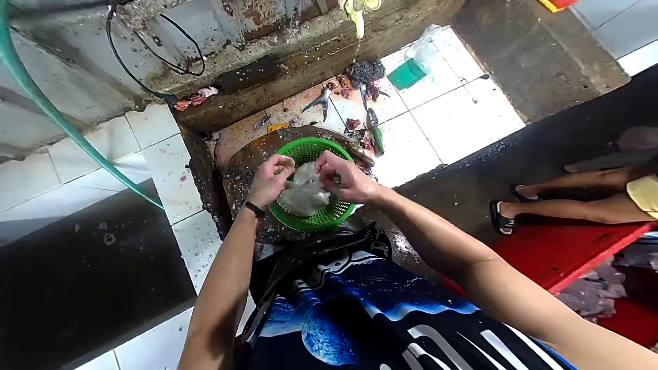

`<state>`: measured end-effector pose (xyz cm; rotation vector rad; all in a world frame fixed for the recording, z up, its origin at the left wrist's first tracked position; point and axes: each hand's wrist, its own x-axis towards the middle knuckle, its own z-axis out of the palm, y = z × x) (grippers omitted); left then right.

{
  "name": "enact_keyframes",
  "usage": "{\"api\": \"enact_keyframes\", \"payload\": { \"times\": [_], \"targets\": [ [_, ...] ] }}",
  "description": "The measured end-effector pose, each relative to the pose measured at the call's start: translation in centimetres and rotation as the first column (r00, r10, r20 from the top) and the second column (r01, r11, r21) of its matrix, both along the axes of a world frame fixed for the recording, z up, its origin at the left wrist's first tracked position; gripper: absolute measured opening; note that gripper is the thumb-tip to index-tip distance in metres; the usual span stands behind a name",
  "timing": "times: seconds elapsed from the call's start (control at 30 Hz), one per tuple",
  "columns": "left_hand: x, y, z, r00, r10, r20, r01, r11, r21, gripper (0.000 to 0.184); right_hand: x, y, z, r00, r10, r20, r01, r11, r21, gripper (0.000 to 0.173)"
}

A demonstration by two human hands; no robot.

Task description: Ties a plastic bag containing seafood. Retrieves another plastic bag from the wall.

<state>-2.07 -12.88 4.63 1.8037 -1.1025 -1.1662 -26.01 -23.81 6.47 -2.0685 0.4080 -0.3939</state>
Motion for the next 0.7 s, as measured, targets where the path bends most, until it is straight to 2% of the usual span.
{"api": "enact_keyframes", "payload": {
  "times": [0.07,0.13,0.2,0.27,0.33,0.37,0.43,0.5,0.57,0.63,0.7],
  "targets": [
    [2.5,1.1,-1.8,0.965,-0.001,0.263,-0.016,0.998,0.063,0.047,-2.2,-3.0,-2.2,0.980,-0.060,-0.189,0.014,0.972,-0.236,0.025],
    [3.2,2.8,-3.2,0.944,0.013,0.330,-0.044,0.995,0.085,0.049,-3.9,-4.3,-5.1,0.965,-0.147,-0.218,0.058,0.928,-0.369,0.021],
    [3.1,3.2,-2.9,0.933,0.000,0.359,-0.014,0.999,0.036,0.042,-3.1,-4.1,-5.3,0.969,-0.193,-0.154,0.118,0.911,-0.395,0.020],
    [2.2,4.1,-2.3,0.937,-0.056,0.345,0.050,0.998,0.026,0.035,-2.8,-3.3,-4.4,0.973,-0.201,-0.113,0.175,0.963,-0.206,0.027],
    [1.9,4.3,-1.7,0.940,-0.132,0.315,0.119,0.991,0.061,0.032,-2.5,-3.8,-4.1,0.985,-0.172,-0.033,0.175,0.976,0.131,0.035],
    [1.8,4.4,-1.4,0.939,-0.182,0.291,0.159,0.982,0.101,0.032,-2.4,-3.8,-3.9,0.988,-0.157,0.017,0.144,0.940,0.309,0.036],
    [1.3,4.4,-1.3,0.933,-0.279,0.228,0.246,0.955,0.164,0.033,-2.3,-3.2,-3.4,0.990,-0.113,0.085,0.049,0.835,0.548,0.035],
    [0.6,4.4,-0.8,0.946,-0.301,0.124,0.280,0.946,0.162,0.032,-2.1,-2.4,-2.8,0.991,-0.088,0.100,-0.002,0.742,0.670,0.038],
    [-0.5,4.7,-0.2,0.974,-0.209,-0.088,0.217,0.971,0.096,0.022,-1.7,-1.9,-2.7,0.993,-0.077,0.089,-0.014,0.678,0.735,0.046],
    [-1.5,4.8,0.2,0.925,-0.081,-0.371,0.108,0.993,0.051,0.019,-1.4,-1.5,-3.0,0.994,-0.093,0.062,0.010,0.627,0.779,0.052],
    [-1.7,5.0,-0.3,0.834,-0.016,-0.552,0.040,0.999,0.032,0.028,-1.1,-1.5,-3.3,0.994,-0.105,0.035,0.033,0.581,0.813,0.052]
  ]
}}
